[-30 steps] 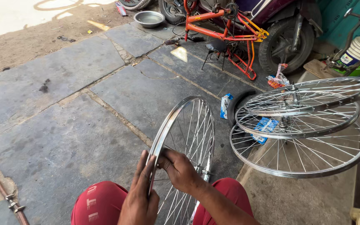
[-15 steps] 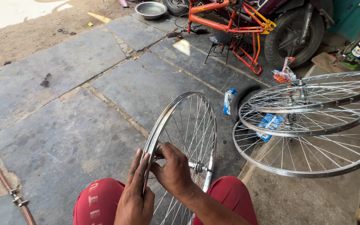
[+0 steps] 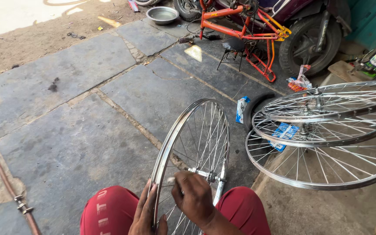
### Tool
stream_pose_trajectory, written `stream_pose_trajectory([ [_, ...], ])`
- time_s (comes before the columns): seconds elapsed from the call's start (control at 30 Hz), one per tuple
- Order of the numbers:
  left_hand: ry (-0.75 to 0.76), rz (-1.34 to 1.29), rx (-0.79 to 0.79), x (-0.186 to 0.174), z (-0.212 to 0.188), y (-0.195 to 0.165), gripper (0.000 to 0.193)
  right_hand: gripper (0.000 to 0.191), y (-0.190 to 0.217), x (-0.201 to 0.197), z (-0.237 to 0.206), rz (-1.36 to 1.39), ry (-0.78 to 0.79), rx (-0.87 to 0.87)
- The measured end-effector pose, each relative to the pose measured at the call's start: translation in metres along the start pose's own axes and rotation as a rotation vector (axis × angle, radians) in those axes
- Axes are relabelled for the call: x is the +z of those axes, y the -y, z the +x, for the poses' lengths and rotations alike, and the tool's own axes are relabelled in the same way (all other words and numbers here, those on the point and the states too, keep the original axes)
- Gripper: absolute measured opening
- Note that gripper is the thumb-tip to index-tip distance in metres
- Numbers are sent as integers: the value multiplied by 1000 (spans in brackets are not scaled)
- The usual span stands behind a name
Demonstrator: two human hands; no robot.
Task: The person sits on the floor and uses a small metal tool to scrape the rim of a bicycle wheel, then switches to a second wheel and continues scraping the rim. The person handles two bicycle wheels and a scraping tool.
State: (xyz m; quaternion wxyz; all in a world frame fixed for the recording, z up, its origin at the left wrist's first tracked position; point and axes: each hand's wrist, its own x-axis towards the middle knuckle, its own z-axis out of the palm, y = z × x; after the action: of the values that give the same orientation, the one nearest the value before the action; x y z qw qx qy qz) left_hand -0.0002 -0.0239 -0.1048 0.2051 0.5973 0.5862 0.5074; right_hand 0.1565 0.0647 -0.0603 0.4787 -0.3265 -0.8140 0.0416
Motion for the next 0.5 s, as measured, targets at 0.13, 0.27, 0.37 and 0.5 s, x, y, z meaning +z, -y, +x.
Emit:
stream_pose_trajectory([
  [0.13, 45, -28, 35, -5, 7, -14, 84, 19, 2, -1, -4, 433, 100, 237],
  [0.27, 120, 0, -129, -13, 21, -52, 87, 27, -16, 2, 32, 947, 450, 647],
  [0.37, 142, 1, -61, -22, 42, -72, 85, 32, -19, -10, 56, 902, 480, 629],
  [0.5, 155, -36, -76, -28, 57, -86, 85, 28, -10, -31, 74, 561, 524, 493],
])
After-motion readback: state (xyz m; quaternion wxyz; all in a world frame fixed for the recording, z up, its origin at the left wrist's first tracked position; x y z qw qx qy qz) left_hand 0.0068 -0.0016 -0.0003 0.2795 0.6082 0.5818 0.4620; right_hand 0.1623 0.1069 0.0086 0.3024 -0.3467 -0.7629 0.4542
